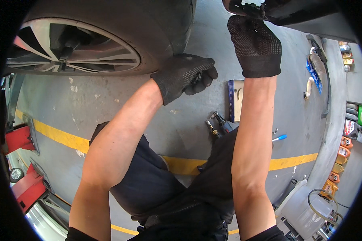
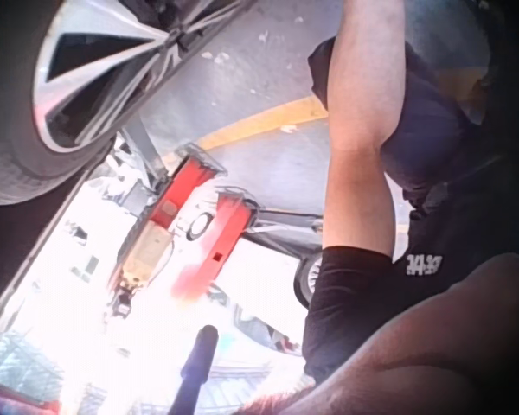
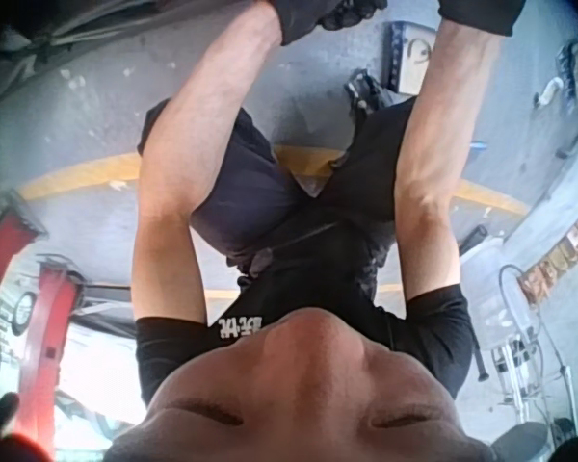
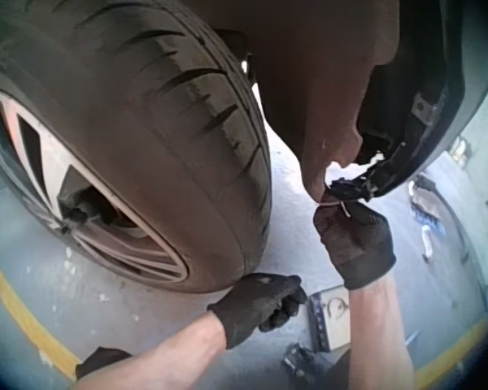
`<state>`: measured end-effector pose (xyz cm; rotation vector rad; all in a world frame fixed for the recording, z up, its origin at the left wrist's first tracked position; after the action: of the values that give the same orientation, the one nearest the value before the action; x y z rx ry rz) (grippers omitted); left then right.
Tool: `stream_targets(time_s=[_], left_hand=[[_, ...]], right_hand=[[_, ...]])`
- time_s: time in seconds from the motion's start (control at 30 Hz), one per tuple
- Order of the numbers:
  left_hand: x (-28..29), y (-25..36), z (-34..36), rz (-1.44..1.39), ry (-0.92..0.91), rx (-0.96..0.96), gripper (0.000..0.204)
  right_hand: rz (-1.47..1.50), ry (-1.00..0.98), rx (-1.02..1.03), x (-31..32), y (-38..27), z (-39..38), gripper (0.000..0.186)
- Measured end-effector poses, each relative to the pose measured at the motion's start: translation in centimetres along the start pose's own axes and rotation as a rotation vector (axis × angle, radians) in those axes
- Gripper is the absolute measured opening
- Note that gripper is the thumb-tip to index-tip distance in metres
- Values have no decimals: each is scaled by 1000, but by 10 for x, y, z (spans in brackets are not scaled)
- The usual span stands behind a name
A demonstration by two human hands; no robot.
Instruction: The person uses a cordless impact driver to remove screws from the rear bumper and trunk area of a white car. They then sit on the floor and work on the rear wheel well, removing and installing fasteners by hand and with the impact driver.
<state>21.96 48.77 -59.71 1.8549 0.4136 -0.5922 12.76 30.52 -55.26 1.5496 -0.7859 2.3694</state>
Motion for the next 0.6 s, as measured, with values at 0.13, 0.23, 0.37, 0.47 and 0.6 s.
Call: stream_targets(time_s=[0.13,0.23,0.37,0.47,0.6], left_hand=[[6,-11,12,-243,-37,-69,40],[5,-15,18,-452,-66,-95,46],[10,-17,18,-529,-89,-107,50],[5,-14,20,-510,-86,-101,52],[4,-12,18,-491,2,-105,52]], right_hand=[[1688,-194,6,2,-12,6,29],[1359,-168,-38,9,-9,3,26],[415,-107,-183,18,-41,-1,24],[1515,-148,-65,1,1,1,25],[343,81,82,8,-20,-4,25]])
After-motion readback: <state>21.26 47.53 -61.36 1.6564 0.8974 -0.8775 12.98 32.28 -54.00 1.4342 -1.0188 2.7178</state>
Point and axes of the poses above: each hand's wrist, its own z-axis towards the middle knuckle, its own x-axis out of the back of the hand, y = z × x, the point moved 3 cm from there along z, towards the middle knuckle, and after that the axes turned 15 degrees about -y, right-handed, at the moved point
